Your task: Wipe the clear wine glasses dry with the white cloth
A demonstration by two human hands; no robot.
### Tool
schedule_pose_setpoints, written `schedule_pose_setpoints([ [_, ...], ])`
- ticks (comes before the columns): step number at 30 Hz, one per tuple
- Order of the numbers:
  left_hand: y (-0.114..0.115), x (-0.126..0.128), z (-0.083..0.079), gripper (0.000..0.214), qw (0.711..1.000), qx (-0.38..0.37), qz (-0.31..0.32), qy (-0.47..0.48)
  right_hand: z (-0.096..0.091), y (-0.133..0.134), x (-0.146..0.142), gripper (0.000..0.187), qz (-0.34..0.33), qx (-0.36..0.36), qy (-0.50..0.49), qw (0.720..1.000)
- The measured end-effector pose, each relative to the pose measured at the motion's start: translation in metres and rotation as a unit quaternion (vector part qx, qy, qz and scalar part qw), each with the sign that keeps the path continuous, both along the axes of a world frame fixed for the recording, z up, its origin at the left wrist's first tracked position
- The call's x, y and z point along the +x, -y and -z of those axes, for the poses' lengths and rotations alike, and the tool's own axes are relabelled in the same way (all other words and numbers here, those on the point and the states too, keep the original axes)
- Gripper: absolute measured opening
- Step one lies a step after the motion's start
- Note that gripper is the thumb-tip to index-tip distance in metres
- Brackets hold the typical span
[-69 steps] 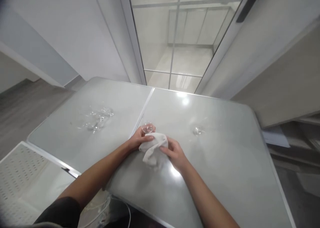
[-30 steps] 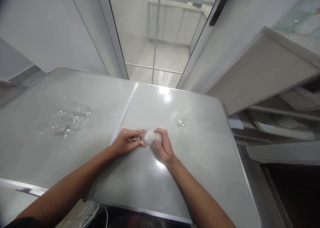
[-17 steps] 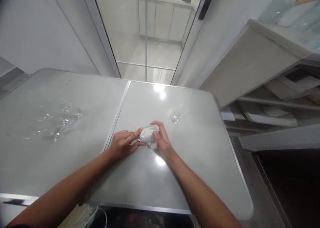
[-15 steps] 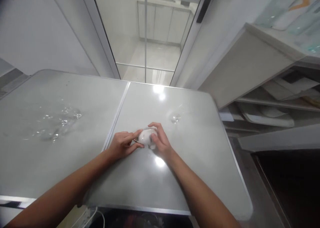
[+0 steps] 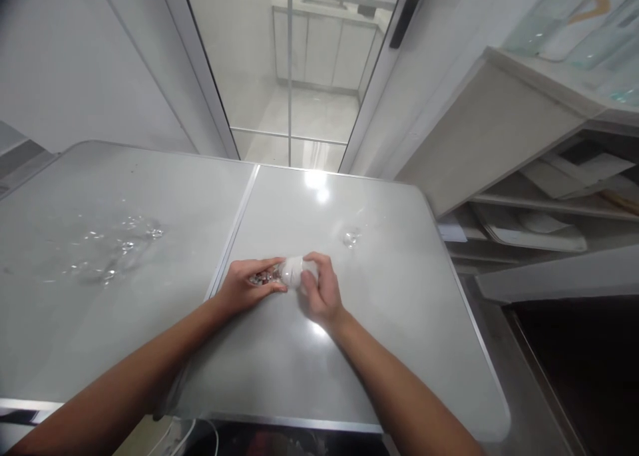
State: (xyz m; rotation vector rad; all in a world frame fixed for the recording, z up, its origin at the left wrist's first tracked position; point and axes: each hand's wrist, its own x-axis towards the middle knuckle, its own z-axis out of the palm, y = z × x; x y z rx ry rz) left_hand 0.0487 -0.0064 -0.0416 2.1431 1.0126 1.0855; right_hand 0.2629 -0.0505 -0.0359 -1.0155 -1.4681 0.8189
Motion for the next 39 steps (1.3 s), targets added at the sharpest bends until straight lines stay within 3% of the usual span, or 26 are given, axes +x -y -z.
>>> schedule_pose_setpoints([
  [2, -0.001, 0.000, 0.006, 0.049, 0.996, 0.071, -0.034, -0.036, -0.006, 0.000, -0.004, 0.028, -0.017, -0.111, -0.066, 0.991],
  [5, -0.001, -0.001, 0.009, 0.046, 0.987, 0.142, -0.046, -0.065, -0.012, -0.002, -0.003, 0.046, -0.084, -0.144, -0.088, 0.982],
  [8, 0.000, -0.003, 0.008, 0.041, 0.986, 0.157, -0.024, -0.056, -0.012, -0.005, 0.004, 0.056, -0.131, -0.104, -0.034, 0.985],
  [11, 0.000, -0.005, 0.005, 0.038, 0.990, 0.135, 0.001, -0.043, -0.007, -0.007, 0.009, 0.043, -0.124, -0.058, 0.025, 0.990],
  [15, -0.001, -0.004, 0.003, 0.041, 0.994, 0.102, 0.010, -0.025, 0.001, -0.008, 0.009, 0.034, -0.040, 0.036, 0.074, 0.996],
  [19, -0.002, -0.002, 0.003, 0.042, 0.995, 0.096, -0.005, -0.023, 0.007, -0.008, 0.008, 0.039, 0.034, 0.127, 0.112, 0.985],
  [25, -0.003, -0.004, 0.005, 0.043, 0.991, 0.120, -0.021, -0.049, 0.001, -0.010, 0.013, 0.047, -0.069, -0.033, 0.057, 0.995],
  [29, -0.003, -0.004, 0.005, 0.043, 0.991, 0.120, -0.017, -0.054, -0.004, -0.015, 0.017, 0.045, -0.096, -0.057, 0.030, 0.993],
  [39, -0.002, -0.003, 0.006, 0.043, 0.992, 0.111, -0.015, -0.059, -0.002, -0.020, 0.019, 0.035, -0.082, -0.077, 0.007, 0.994],
])
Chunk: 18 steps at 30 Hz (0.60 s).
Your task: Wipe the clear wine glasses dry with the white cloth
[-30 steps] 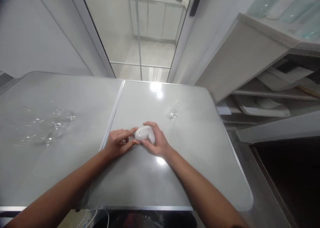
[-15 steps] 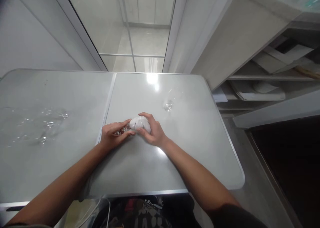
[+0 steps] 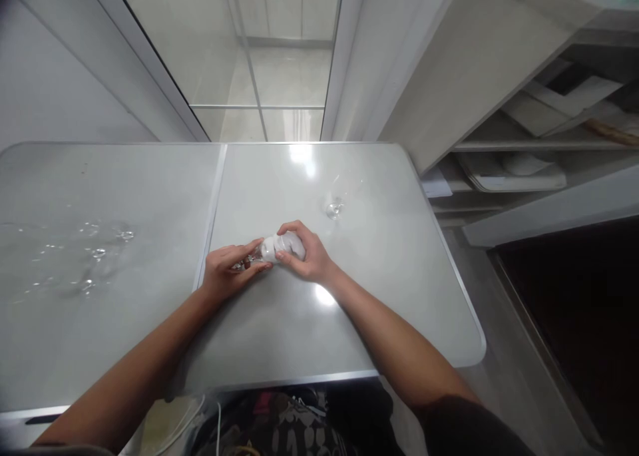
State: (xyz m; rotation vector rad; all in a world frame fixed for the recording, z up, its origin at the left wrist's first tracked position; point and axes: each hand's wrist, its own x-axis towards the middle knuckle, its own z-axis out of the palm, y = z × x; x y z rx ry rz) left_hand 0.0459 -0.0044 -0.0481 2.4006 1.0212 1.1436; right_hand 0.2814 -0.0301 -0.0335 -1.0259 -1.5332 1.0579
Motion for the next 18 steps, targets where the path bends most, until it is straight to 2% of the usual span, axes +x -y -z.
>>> schedule_pose_setpoints([
  [5, -0.0012, 0.0000, -0.0046, 0.043, 0.999, -0.036, 0.020, -0.030, 0.0000, -0.0028, 0.0010, 0.035, 0.028, 0.009, -0.008, 1.000],
  [9, -0.0038, 0.0022, -0.0088, 0.045, 0.998, -0.048, 0.029, -0.037, 0.0012, -0.0049, 0.0023, 0.039, 0.052, -0.022, -0.033, 0.998],
  [14, -0.0050, 0.0028, -0.0097, 0.049, 0.993, -0.111, 0.031, -0.038, 0.0029, -0.0055, 0.0009, 0.046, 0.068, -0.059, -0.056, 0.994],
  [16, -0.0053, 0.0019, -0.0076, 0.047, 0.995, -0.091, 0.009, -0.034, 0.0024, -0.0054, -0.0002, 0.050, 0.076, -0.059, -0.071, 0.993],
  [18, -0.0072, 0.0001, -0.0044, 0.042, 0.998, -0.039, -0.020, -0.052, 0.0009, -0.0054, -0.0015, 0.050, 0.072, -0.048, -0.077, 0.993],
])
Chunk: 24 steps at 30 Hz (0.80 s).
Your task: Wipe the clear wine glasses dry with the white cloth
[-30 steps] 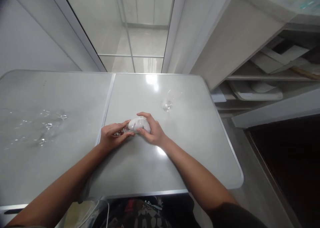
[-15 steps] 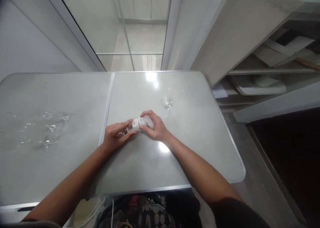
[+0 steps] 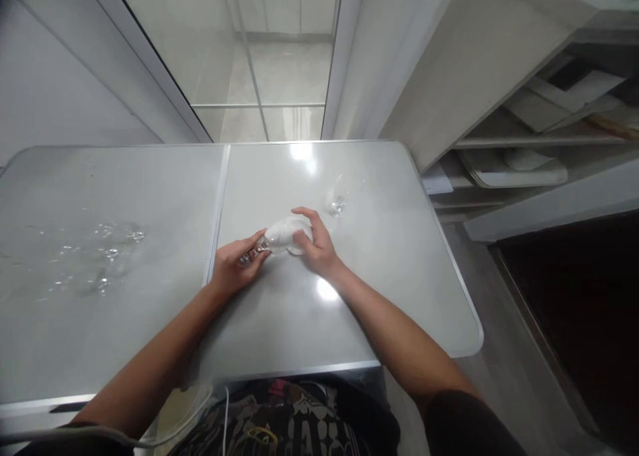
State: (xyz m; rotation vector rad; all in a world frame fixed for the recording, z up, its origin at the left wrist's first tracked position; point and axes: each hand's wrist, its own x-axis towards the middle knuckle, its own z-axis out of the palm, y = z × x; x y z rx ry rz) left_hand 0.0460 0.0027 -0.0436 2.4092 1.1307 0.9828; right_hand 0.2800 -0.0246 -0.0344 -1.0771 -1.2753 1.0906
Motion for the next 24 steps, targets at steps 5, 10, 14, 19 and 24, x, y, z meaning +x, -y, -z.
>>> schedule_pose_setpoints([
  [5, -0.009, -0.009, 0.007, 0.034, 0.996, 0.065, 0.013, -0.067, -0.007, 0.001, -0.002, 0.061, -0.107, 0.014, 0.062, 0.992],
  [10, -0.014, -0.018, -0.001, 0.038, 0.990, -0.094, 0.103, 0.030, -0.015, 0.006, -0.001, 0.057, -0.171, -0.035, 0.012, 0.985],
  [14, -0.019, -0.020, -0.011, 0.051, 0.938, -0.286, 0.146, 0.130, -0.017, 0.011, 0.000, 0.044, -0.136, 0.004, 0.031, 0.990],
  [19, -0.020, -0.020, -0.013, 0.057, 0.899, -0.377, 0.153, 0.162, -0.012, 0.013, 0.005, 0.027, -0.101, 0.174, 0.180, 0.963],
  [24, -0.011, -0.015, -0.005, 0.045, 0.969, -0.164, 0.104, 0.152, -0.011, 0.018, 0.000, 0.026, 0.041, 0.124, 0.100, 0.986],
])
